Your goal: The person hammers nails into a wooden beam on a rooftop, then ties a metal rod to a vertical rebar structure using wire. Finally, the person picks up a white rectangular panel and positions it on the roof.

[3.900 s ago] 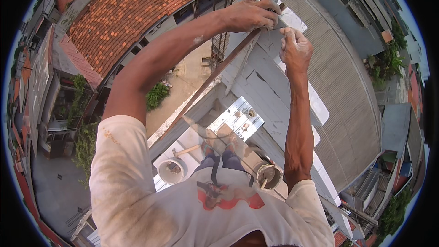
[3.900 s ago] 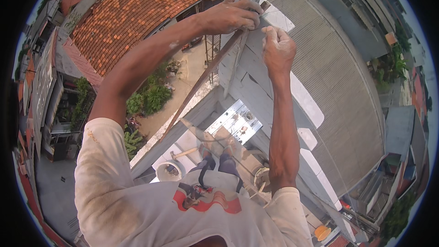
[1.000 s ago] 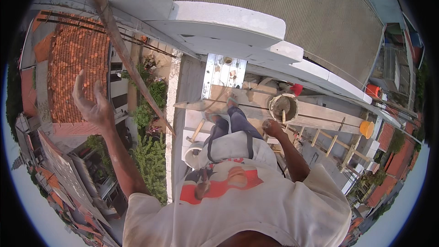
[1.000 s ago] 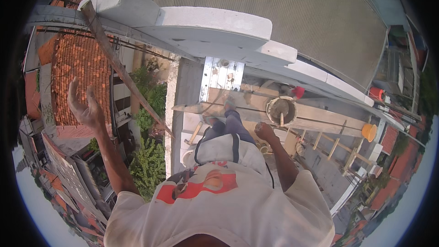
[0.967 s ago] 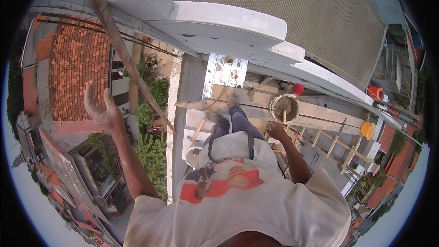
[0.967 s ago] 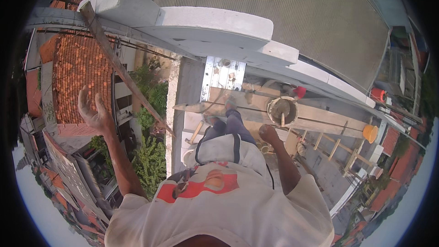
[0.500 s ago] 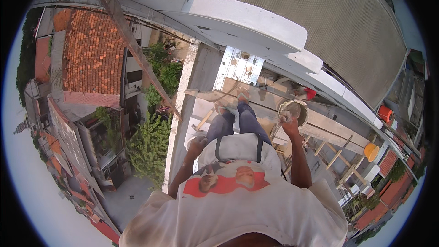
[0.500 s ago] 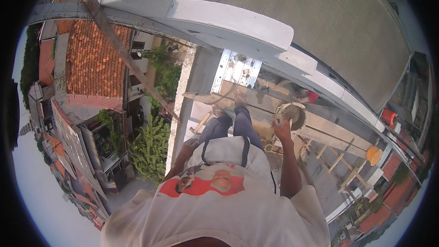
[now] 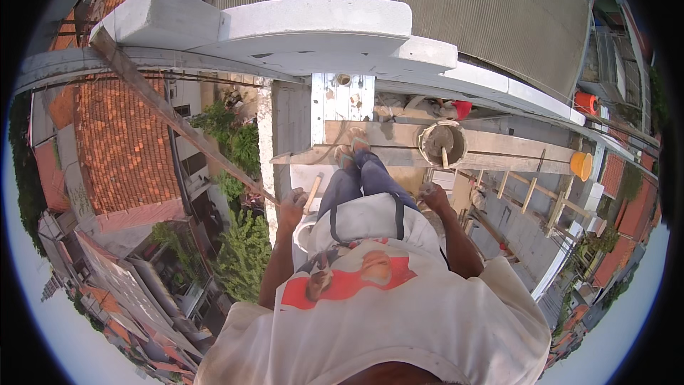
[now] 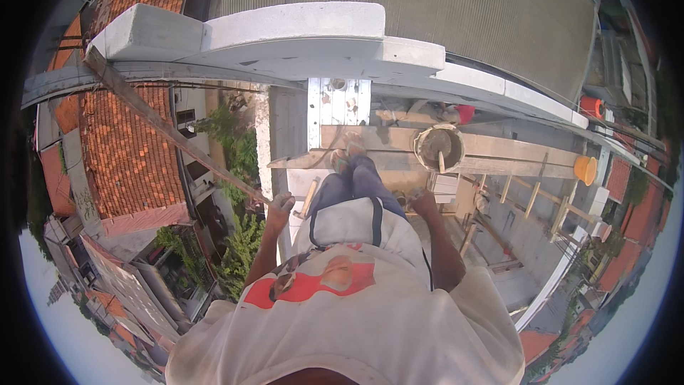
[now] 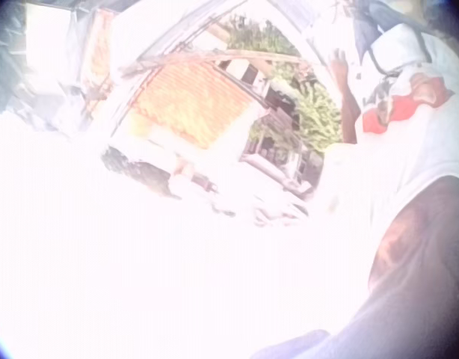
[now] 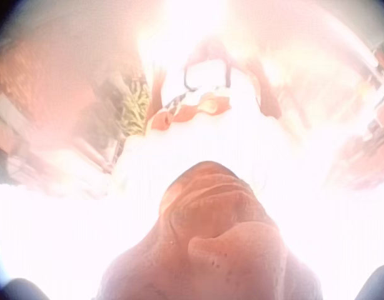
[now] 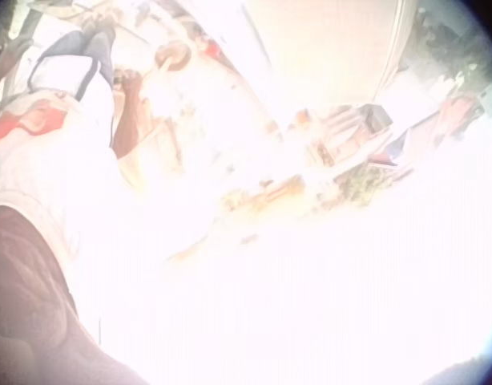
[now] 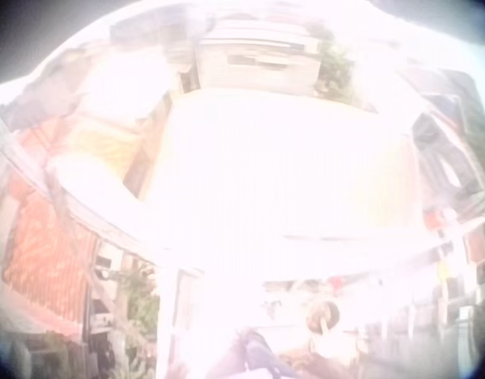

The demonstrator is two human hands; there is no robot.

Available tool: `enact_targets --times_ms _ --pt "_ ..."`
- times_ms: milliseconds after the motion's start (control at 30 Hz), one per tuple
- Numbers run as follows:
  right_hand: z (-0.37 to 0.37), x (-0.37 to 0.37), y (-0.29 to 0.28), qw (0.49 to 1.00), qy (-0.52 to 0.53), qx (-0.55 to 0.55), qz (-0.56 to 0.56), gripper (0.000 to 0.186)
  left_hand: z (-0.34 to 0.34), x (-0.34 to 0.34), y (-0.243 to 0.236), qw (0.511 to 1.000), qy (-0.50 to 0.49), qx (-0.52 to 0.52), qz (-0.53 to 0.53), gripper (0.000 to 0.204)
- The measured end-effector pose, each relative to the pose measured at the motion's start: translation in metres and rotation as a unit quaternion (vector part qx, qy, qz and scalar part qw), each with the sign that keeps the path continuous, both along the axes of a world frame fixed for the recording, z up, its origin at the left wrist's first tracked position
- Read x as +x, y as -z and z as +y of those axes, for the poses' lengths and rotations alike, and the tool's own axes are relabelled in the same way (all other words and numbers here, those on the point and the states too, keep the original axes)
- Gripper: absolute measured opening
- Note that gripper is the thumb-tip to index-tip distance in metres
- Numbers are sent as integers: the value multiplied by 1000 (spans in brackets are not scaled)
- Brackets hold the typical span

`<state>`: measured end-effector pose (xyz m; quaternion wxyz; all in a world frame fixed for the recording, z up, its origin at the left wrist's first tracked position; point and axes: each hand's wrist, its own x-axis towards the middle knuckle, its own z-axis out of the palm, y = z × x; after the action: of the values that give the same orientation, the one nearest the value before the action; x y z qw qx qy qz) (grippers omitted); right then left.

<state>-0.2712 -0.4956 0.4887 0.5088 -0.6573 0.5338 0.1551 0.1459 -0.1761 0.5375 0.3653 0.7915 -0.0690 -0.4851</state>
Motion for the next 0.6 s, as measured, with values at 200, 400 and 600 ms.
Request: enact_targets --times_ms 200,400,600 --pt "28 15 -58 990 84 77 78 33 9 9 44 995 92 10 -21 46" --pt "103 -44 -31 993 4 -21 116 34 -10 18 53 984 178 21 -4 43" --pt "137 -38 -41 991 52 13 121 42 -31 33 57 966 257 21 -30 44"
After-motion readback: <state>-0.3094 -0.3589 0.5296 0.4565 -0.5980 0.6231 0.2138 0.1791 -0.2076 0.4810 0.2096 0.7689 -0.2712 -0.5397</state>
